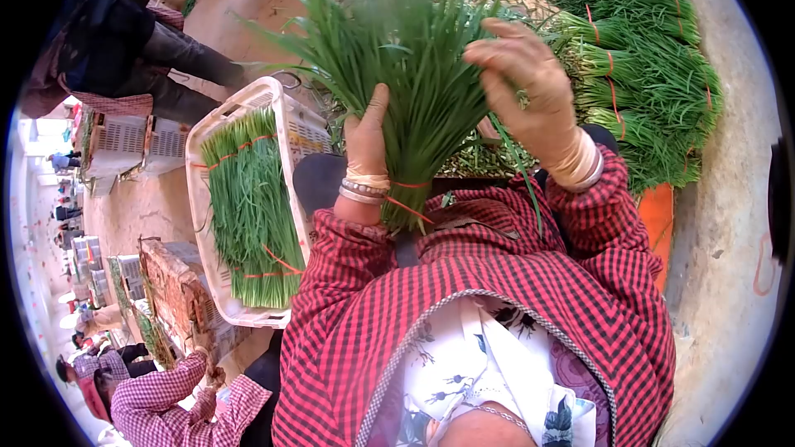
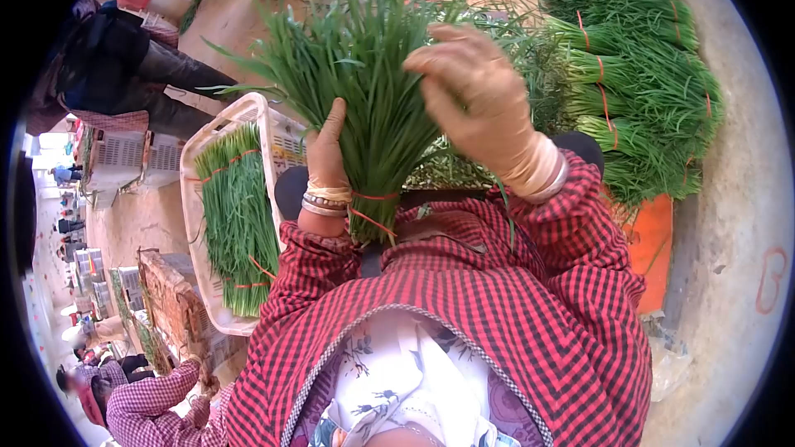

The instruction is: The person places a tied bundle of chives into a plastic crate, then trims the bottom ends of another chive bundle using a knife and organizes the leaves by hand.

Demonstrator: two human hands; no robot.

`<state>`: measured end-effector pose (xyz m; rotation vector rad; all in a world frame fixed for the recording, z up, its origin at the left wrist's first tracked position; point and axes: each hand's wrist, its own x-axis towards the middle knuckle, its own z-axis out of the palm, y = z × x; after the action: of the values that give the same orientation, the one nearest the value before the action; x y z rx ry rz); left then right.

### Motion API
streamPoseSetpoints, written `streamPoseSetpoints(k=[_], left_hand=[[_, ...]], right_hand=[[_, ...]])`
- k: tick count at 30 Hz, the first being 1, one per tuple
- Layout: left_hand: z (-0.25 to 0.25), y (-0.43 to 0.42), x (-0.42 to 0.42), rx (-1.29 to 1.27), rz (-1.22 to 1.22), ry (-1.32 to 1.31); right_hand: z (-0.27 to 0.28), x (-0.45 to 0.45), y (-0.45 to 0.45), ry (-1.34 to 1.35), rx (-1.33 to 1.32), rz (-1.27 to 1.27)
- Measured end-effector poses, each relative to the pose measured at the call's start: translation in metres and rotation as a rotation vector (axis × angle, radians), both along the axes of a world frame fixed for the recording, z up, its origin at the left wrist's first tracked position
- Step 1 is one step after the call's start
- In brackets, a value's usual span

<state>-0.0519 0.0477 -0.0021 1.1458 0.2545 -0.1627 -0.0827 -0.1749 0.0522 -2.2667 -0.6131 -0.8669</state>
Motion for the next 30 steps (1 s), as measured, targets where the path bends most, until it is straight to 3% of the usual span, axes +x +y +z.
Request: streamPoseSetpoints(k=[1,3,8,11,16,18,19,21,23,24,26,29,30], left_hand=[[-0.002,-0.001,0.000,0.004,0.003,-0.002],[-0.004,-0.007,-0.001,0.076,-0.047,-0.184],[-0.001,0.006,0.000,-0.161,0.000,-0.021],[-0.002,0.012,-0.002,-0.224,0.029,0.047],[-0.020,0.018,0.003,-0.249,0.020,0.055],[-0.018,0.018,0.002,-0.264,0.006,0.058],[-0.017,0.018,0.003,-0.216,0.040,0.065],[-0.008,0.016,0.000,-0.166,0.079,0.071],[0.004,0.009,-0.003,-0.077,0.187,0.075],[-0.001,0.011,-0.002,-0.075,0.189,0.073],[-0.013,0.016,0.002,-0.027,0.095,0.042],[0.008,0.000,-0.010,-0.047,-0.068,-0.028],[0.003,-0.005,-0.011,-0.033,-0.106,-0.165]], right_hand=[[0.003,-0.003,0.014,-0.002,0.004,0.003],[0.005,-0.004,0.039,0.014,-0.325,0.106],[-0.017,0.010,0.023,0.217,-0.564,-0.014],[-0.026,0.010,-0.004,0.375,-0.485,-0.047],[-0.040,0.008,-0.048,0.414,-0.365,-0.047],[-0.049,0.007,-0.069,0.587,-0.347,-0.188],[-0.045,0.007,-0.078,0.715,-0.497,-0.306],[-0.049,0.002,-0.100,0.652,-0.543,-0.408],[-0.054,0.003,-0.111,0.426,-0.332,-0.439],[-0.045,0.002,-0.102,0.318,-0.171,-0.377],[-0.011,0.002,-0.066,0.053,-0.182,-0.305],[0.019,-0.004,0.003,-0.005,-0.295,-0.071],[0.019,-0.003,0.021,-0.008,-0.326,0.015]])
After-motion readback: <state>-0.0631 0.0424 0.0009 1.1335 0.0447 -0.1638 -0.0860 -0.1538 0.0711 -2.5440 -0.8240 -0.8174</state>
